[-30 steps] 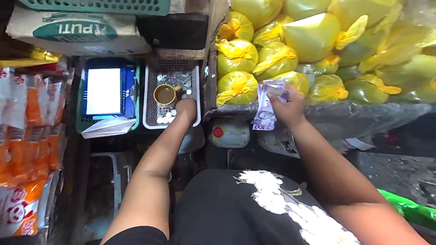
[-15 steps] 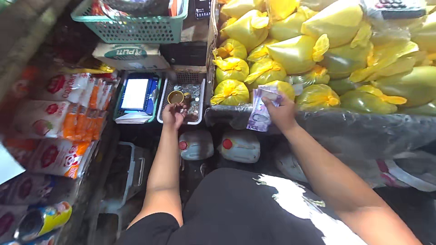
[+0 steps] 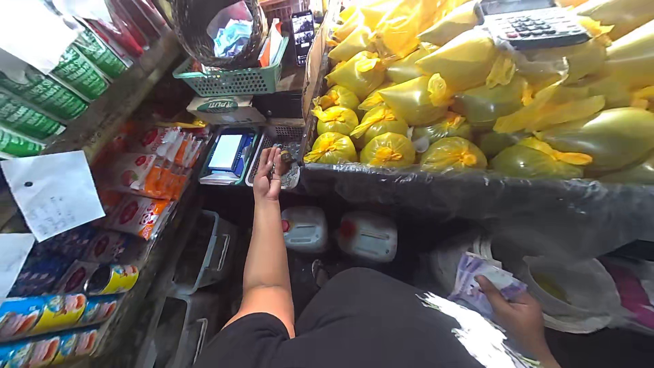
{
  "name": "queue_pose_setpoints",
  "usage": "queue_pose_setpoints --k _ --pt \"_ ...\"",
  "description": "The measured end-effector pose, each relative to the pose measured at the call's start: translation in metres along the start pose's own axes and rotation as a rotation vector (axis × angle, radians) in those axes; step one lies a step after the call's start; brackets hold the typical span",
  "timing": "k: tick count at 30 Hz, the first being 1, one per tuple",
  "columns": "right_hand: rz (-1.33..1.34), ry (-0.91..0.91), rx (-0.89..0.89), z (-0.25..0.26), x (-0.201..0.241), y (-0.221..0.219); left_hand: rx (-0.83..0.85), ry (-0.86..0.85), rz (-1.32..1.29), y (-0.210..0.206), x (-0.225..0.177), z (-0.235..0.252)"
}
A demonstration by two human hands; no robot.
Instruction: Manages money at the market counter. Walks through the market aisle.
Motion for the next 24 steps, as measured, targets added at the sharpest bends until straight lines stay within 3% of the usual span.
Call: queue_pose_setpoints --k 7,12,14,16,20,24 --pt "-0.021 0.074 0.052 0.024 0.004 0.001 -0.08 -0.02 0.178 -0.013 0.0 0.014" --pt "0.021 0.056 0.018 0.022 0.02 -0.03 -0.357 0.124 0.716 0.025 0.01 0.06" --pt "0.037 0.037 0.002 0.019 0.023 -0.04 -0.37 0.166 0.824 0.045 0.01 0.061" --pt "0.022 0.016 -0.007 0.017 0.024 -0.048 -0.3 0.211 0.752 0.046 0.004 0.055" --pt "0.033 -0.012 -0.04 0.02 0.03 -0.057 0.142 0.257 0.246 -0.016 -0.012 0.028" --pt "0.017 -0.006 -0.077 0.03 0.034 -0.064 0.416 0.42 0.176 -0.079 0.009 0.011"
Point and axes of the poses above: each hand's wrist, its own z-axis towards the middle knuckle, its own y-axis out of the back of the hand, x = y × z, the point moved 5 cm from there along z, towards the middle knuckle, and after that the axes turned 2 degrees about x, right-handed, at the moved point
